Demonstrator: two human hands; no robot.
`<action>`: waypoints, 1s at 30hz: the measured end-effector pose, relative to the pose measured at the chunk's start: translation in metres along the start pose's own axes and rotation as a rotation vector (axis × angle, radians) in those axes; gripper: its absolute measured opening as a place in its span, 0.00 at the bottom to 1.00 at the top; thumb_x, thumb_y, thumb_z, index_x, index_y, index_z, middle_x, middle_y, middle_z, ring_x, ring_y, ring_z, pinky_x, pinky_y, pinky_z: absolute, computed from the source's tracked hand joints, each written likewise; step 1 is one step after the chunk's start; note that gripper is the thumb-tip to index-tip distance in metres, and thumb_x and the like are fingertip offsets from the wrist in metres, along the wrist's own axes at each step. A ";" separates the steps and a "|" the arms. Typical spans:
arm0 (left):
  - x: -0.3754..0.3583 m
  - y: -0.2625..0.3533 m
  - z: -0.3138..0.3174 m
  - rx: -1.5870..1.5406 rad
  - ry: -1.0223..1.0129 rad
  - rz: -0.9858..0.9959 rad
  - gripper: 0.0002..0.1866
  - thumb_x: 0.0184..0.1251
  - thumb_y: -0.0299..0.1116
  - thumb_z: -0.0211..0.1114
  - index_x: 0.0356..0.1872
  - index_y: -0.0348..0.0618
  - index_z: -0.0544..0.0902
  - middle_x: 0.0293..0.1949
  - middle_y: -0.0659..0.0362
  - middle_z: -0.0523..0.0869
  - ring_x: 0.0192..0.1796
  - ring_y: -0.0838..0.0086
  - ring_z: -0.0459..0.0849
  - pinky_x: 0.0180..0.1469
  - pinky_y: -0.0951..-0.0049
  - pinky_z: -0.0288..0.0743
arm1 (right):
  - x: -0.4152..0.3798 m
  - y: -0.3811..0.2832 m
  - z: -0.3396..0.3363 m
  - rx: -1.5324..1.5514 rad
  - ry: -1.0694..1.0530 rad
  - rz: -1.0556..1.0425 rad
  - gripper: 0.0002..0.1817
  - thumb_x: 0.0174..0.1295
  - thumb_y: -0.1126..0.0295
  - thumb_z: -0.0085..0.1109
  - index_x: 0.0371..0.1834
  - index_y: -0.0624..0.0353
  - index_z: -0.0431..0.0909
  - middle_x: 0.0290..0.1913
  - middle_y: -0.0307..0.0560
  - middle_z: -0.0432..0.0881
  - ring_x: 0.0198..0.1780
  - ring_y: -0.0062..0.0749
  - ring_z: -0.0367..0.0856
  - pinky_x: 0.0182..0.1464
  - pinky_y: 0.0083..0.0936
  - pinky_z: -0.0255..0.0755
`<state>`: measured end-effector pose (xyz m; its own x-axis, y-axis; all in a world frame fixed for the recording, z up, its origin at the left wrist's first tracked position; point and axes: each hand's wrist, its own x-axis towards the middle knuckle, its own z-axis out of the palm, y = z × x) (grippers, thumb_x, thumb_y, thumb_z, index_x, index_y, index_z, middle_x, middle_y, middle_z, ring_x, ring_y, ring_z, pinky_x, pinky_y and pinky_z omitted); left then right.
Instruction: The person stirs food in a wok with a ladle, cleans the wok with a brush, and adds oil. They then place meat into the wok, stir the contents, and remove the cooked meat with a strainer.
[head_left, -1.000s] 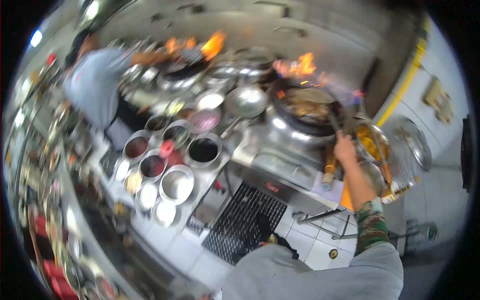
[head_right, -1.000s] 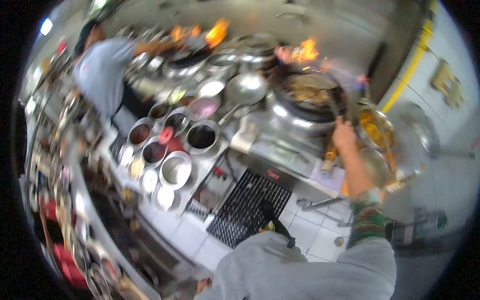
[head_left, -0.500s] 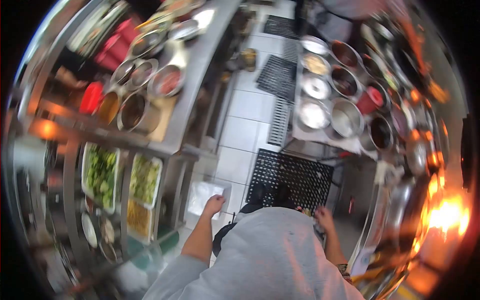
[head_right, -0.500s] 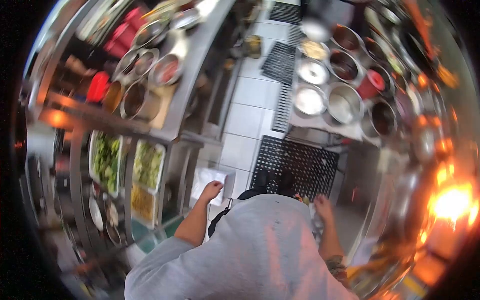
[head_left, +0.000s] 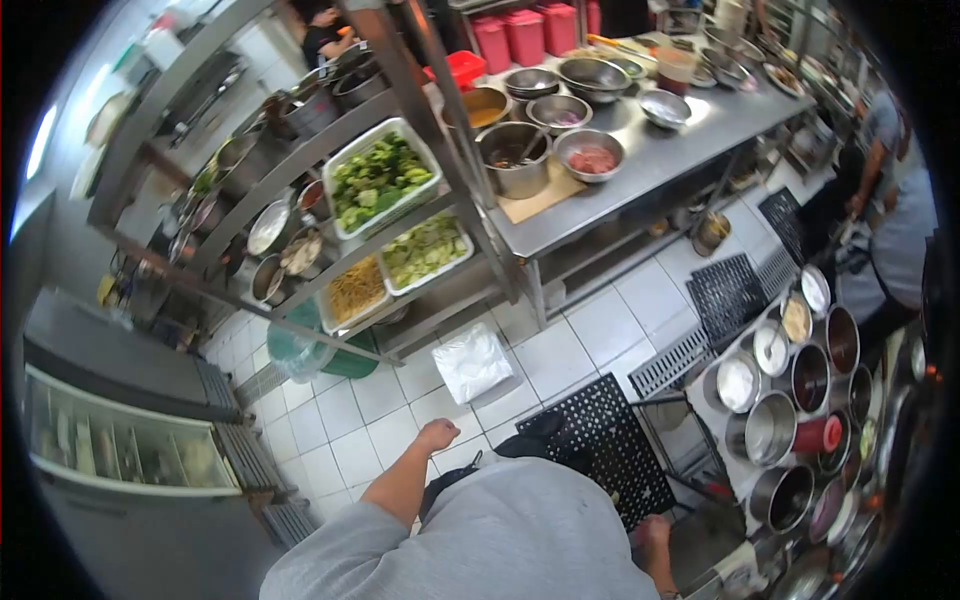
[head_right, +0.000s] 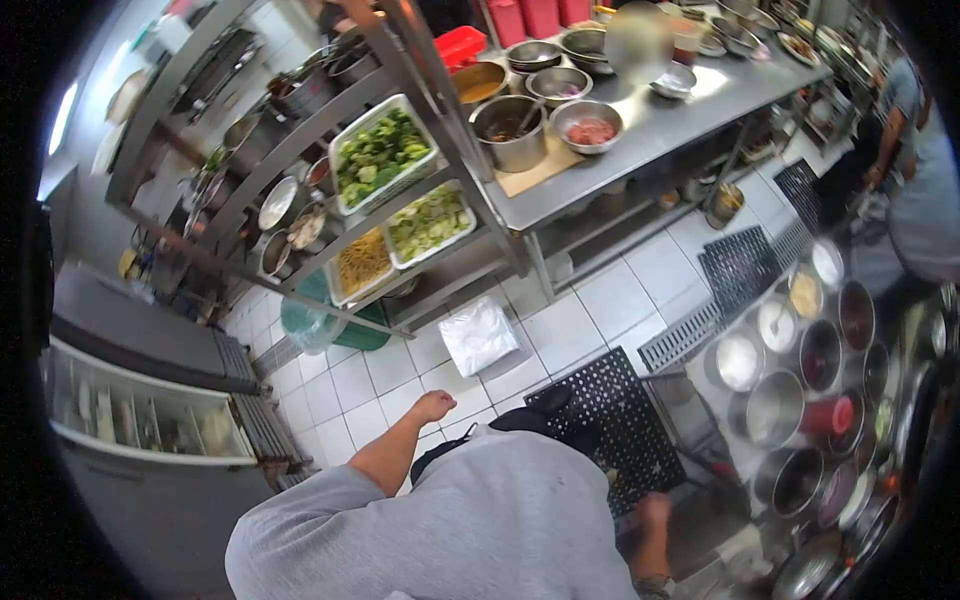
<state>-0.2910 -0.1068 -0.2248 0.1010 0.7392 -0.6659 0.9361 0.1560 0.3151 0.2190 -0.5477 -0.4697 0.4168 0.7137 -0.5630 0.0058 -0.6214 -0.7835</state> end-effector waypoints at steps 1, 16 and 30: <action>-0.011 -0.003 0.002 -0.017 0.023 -0.017 0.22 0.59 0.50 0.59 0.42 0.41 0.84 0.46 0.47 0.84 0.52 0.55 0.80 0.56 0.62 0.72 | 0.011 -0.060 -0.009 0.181 0.051 0.239 0.10 0.56 0.60 0.53 0.38 0.50 0.77 0.27 0.39 0.78 0.28 0.37 0.78 0.26 0.39 0.72; -0.089 -0.127 0.095 -0.119 -0.132 -0.102 0.23 0.60 0.49 0.53 0.33 0.38 0.85 0.41 0.43 0.84 0.47 0.51 0.82 0.52 0.57 0.74 | 0.073 -0.282 0.063 0.131 -0.031 0.365 0.11 0.65 0.66 0.50 0.47 0.56 0.71 0.30 0.45 0.78 0.25 0.34 0.80 0.22 0.31 0.76; 0.052 0.032 -0.289 -0.188 0.419 0.618 0.17 0.63 0.39 0.60 0.48 0.39 0.78 0.48 0.46 0.80 0.52 0.53 0.78 0.53 0.62 0.72 | -0.023 -0.186 0.183 0.425 0.282 0.657 0.17 0.63 0.67 0.52 0.52 0.64 0.69 0.32 0.50 0.77 0.30 0.38 0.79 0.30 0.35 0.77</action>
<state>-0.3533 0.1256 -0.0537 0.4163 0.9087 -0.0315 0.6744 -0.2854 0.6810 0.0420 -0.3889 -0.3593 0.4285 0.1051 -0.8974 -0.6381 -0.6680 -0.3829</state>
